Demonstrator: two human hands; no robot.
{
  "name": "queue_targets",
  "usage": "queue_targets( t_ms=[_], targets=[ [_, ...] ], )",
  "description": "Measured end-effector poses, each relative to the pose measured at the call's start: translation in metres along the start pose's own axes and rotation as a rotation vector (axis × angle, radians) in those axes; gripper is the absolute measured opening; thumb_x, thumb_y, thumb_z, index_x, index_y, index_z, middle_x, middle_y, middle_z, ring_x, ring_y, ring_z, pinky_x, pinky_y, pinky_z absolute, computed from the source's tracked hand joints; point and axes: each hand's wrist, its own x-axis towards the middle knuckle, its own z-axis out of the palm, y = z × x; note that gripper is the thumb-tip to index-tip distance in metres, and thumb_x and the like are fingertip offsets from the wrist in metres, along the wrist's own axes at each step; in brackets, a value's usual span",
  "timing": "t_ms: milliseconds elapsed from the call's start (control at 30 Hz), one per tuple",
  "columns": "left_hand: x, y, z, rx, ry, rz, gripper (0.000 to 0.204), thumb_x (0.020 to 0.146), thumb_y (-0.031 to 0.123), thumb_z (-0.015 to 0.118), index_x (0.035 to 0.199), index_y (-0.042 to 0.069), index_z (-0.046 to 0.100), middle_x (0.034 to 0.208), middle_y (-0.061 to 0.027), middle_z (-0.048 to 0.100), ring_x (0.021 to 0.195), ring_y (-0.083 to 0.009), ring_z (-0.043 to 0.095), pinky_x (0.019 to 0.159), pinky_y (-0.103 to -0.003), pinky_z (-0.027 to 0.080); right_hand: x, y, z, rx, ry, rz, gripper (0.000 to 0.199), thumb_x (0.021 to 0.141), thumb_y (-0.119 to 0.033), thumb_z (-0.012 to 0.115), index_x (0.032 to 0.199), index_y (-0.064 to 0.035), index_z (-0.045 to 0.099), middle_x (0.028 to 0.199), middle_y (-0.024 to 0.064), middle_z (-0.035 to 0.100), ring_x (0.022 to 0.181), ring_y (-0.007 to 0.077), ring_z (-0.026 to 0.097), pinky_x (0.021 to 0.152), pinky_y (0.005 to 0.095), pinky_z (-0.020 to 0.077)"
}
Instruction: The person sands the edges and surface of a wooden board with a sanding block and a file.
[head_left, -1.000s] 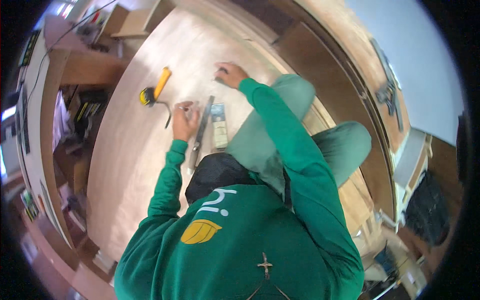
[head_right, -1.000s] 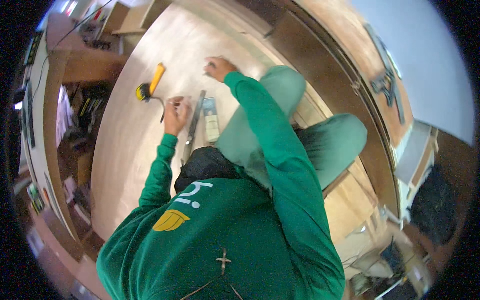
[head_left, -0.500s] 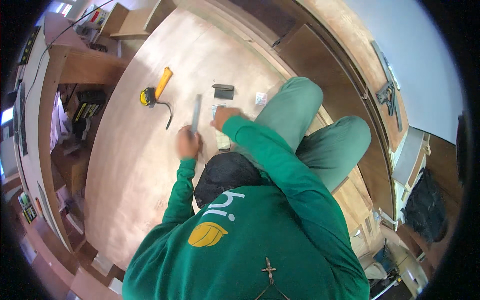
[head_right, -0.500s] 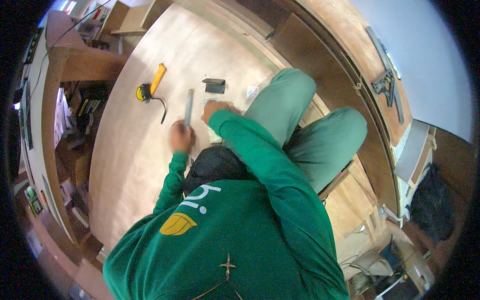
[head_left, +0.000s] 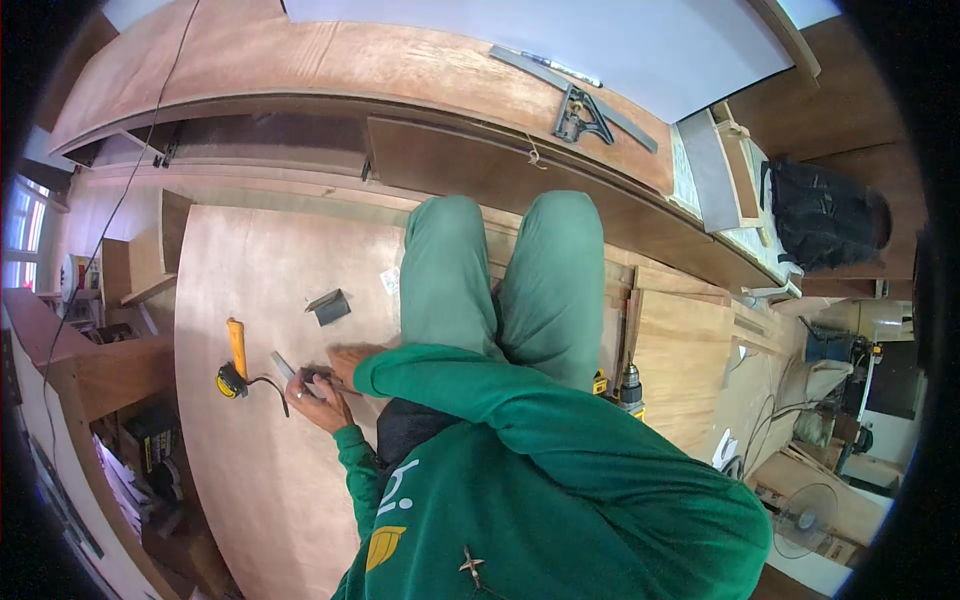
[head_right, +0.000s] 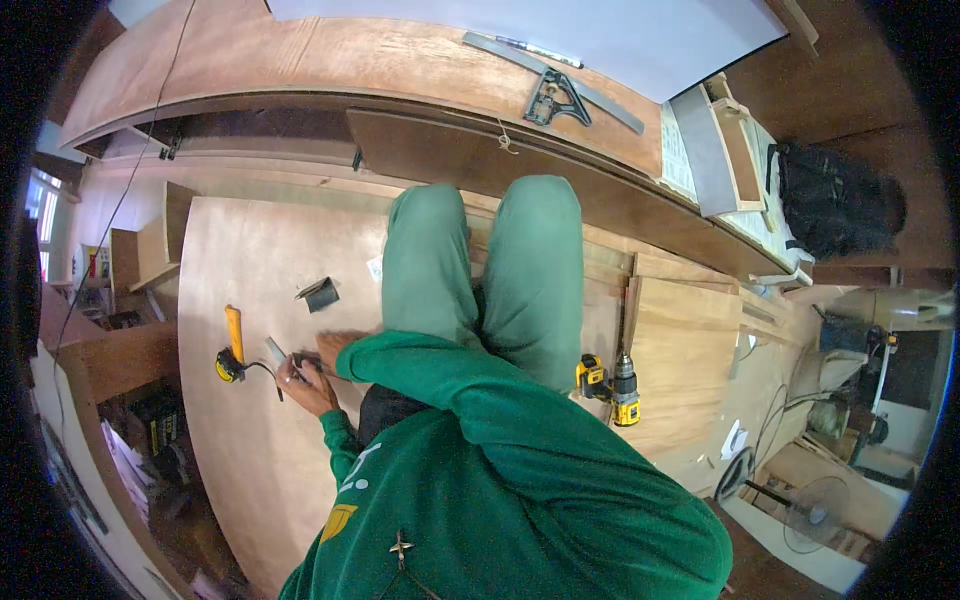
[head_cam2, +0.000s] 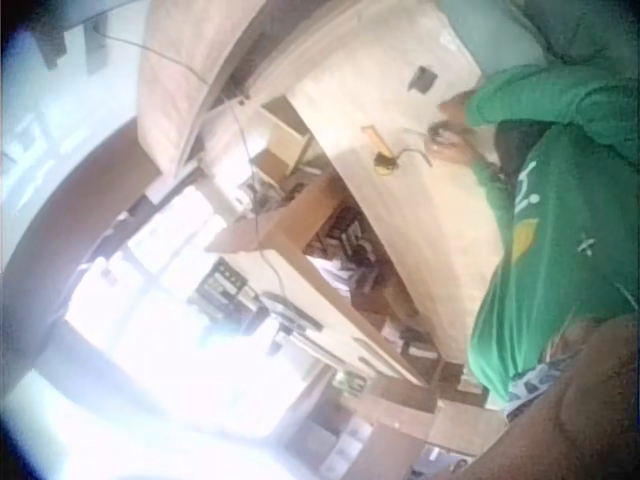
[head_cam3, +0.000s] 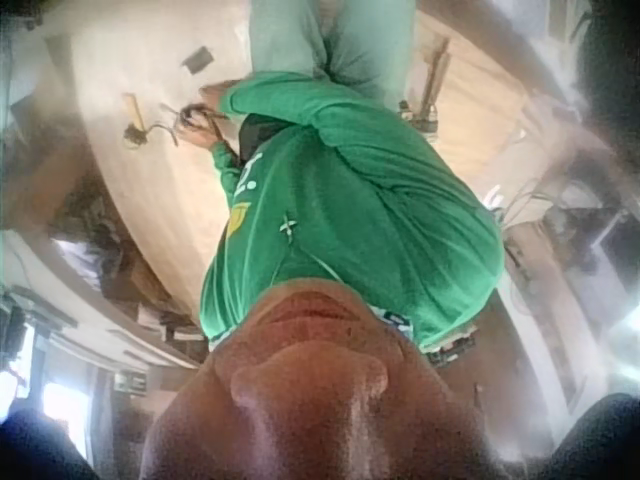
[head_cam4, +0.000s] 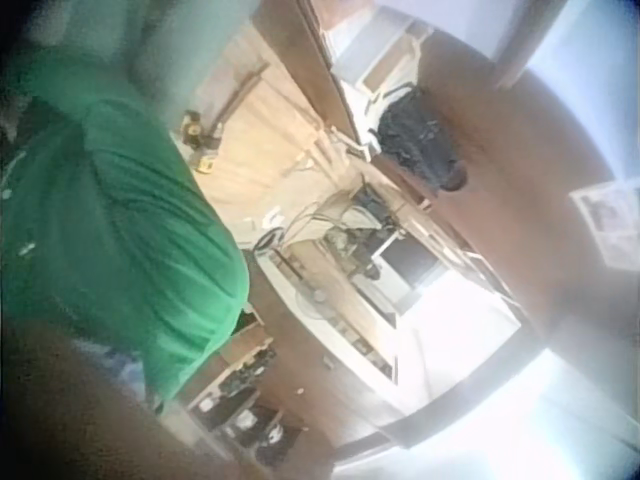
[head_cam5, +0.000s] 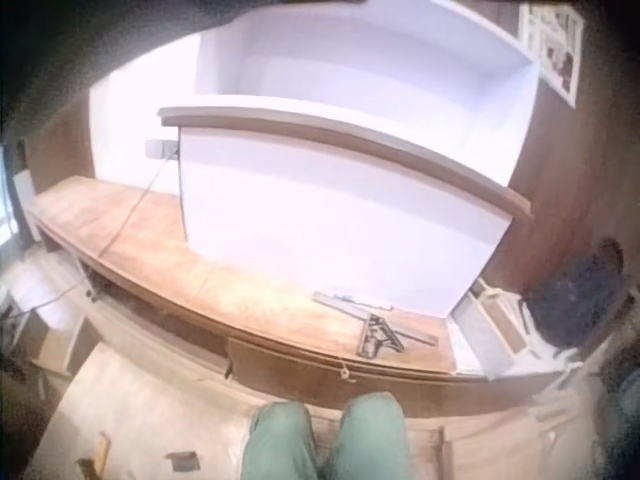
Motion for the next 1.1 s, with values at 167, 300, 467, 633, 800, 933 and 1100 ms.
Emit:
queue_targets(
  t_ms=[167, 300, 467, 633, 800, 933, 1100],
  targets=[
    [0.046, 0.043, 0.006, -0.128, 0.030, 0.059, 0.030, 0.098, 0.011, 0.061, 0.123, -0.006, 0.057, 0.121, -0.0199, 0.053, 0.112, -0.0327, 0.055, 0.097, -0.043, 0.047, 0.037, 0.004, -0.004, 0.187, -0.066, 0.121, 0.029, 0.094, -0.026, 0.059, 0.103, 0.0003, 0.067, 0.082, 0.0226, 0.070, 0.086, 0.0427, 0.071, 0.077, 0.0533, 0.0550],
    [0.104, 0.097, 0.024, -0.545, -0.131, -0.068, 0.038, 0.102, 0.016, 0.060, 0.134, 0.000, 0.049, 0.110, -0.0161, 0.062, 0.095, -0.0237, 0.062, 0.085, -0.036, 0.053, 0.076, 0.034, -0.125, 0.484, 0.257, -0.168, 0.030, 0.100, -0.026, 0.050, 0.090, -0.0038, 0.068, 0.095, 0.0240, 0.066, 0.091, 0.0390, 0.067, 0.081, 0.0504, 0.0527],
    [0.146, 0.213, 0.053, -1.069, -0.436, -0.174, 0.041, 0.104, 0.025, 0.058, 0.134, 0.002, 0.044, 0.101, -0.0096, 0.065, 0.079, -0.0148, 0.065, 0.070, -0.029, 0.057, 0.004, 0.055, -0.317, 0.544, 0.214, -0.105, 0.027, 0.100, -0.024, 0.057, 0.116, -0.0036, 0.062, 0.105, 0.0213, 0.069, 0.086, 0.0303, 0.070, 0.075, 0.0418, 0.0549],
    [0.104, 0.333, 0.098, -1.222, -0.727, -0.395, 0.038, 0.100, 0.020, 0.066, 0.128, 0.005, 0.045, 0.096, -0.0061, 0.067, 0.078, -0.0115, 0.064, 0.068, -0.026, 0.053, -0.107, 0.091, -0.371, 0.654, 0.464, -0.024, 0.057, 0.099, -0.018, 0.064, 0.150, -0.0037, 0.041, 0.120, 0.0166, 0.065, 0.105, 0.0196, 0.065, 0.091, 0.0336, 0.0528],
    [0.077, 0.369, 0.138, -1.382, -0.812, -0.407, 0.025, 0.103, 0.020, 0.059, 0.123, 0.005, 0.057, 0.098, -0.0001, 0.066, 0.079, -0.0077, 0.059, 0.065, -0.024, 0.048, -0.147, 0.099, -0.381, 0.379, 0.589, 0.007, 0.066, 0.095, -0.021, 0.072, 0.150, -0.0005, 0.043, 0.130, 0.0221, 0.061, 0.120, 0.0270, 0.060, 0.103, 0.0377, 0.0466],
    [0.076, 0.383, 0.142, -1.239, -1.003, -0.479, 0.026, 0.104, 0.024, 0.057, 0.122, 0.005, 0.058, 0.104, -0.0026, 0.064, 0.091, -0.0096, 0.060, 0.080, -0.027, 0.051, -0.161, 0.112, -0.394, 0.272, 0.559, 0.147, 0.074, 0.089, -0.027, 0.076, 0.149, 0.0001, 0.044, 0.130, 0.0248, 0.060, 0.119, 0.0350, 0.061, 0.102, 0.0409, 0.0468],
    [0.083, 0.388, 0.163, -1.347, -0.928, -0.379, 0.026, 0.106, 0.024, 0.054, 0.118, 0.003, 0.060, 0.104, -0.0032, 0.064, 0.093, -0.0093, 0.059, 0.083, -0.027, 0.050, -0.160, 0.114, -0.400, 0.154, 0.521, 0.202, 0.081, 0.083, -0.027, 0.079, 0.151, -0.0017, 0.044, 0.125, 0.0280, 0.060, 0.114, 0.0377, 0.062, 0.096, 0.0410, 0.0500]
  ],
)
